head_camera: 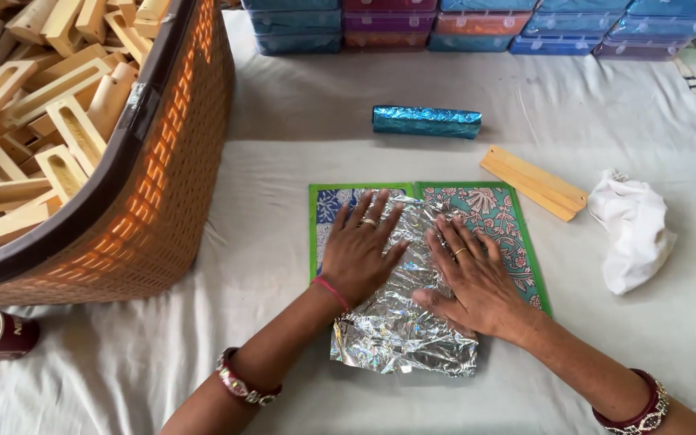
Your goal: The person picks foil-wrapped wooden pieces from a basket, peels the metallic foil off each piece by hand, wipes the bare wood with a white cloth, and places the cleaned pieces on a patterned board beside the basket.
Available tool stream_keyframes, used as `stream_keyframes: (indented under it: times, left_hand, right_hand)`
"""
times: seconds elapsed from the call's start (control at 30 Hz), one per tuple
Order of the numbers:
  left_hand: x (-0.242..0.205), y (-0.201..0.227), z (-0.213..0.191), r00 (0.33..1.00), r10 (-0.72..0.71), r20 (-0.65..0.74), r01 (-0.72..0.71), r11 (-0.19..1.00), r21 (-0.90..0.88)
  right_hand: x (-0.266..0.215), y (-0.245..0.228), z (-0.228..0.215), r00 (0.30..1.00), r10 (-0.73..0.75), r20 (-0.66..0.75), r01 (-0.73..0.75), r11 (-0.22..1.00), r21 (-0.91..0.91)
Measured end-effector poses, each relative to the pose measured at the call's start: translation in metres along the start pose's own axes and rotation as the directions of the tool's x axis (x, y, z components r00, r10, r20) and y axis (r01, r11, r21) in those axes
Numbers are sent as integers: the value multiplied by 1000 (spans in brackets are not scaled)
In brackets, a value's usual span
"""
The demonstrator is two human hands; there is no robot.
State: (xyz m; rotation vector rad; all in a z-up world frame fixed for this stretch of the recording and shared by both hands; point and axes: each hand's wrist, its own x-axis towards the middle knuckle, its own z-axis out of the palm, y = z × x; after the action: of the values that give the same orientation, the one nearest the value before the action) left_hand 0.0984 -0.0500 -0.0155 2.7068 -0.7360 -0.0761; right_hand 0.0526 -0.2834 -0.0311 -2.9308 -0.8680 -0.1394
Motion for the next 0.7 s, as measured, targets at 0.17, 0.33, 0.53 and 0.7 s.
stream_keyframes:
  times: [0.17,0.33,0.53,0.7]
  left_hand:
    - [0,-5,2,999,-10,-53,13,998,55]
    - [5,-4,13,988,117,-96,-78,937,340]
    - [1,-16,11,951,299,-84,-295,954,49]
    - [1,-11,5,951,303,-59,-297,950,97]
  right_hand:
    - [6,3,-20,994,74,83,-75,997,9]
    - [29,1,-43,929,181,322,-136,978,-157]
    - [10,22,-22,980,72,188,-59,995,-77]
    - [-27,37,-26,989,88,115,-84,996,-38]
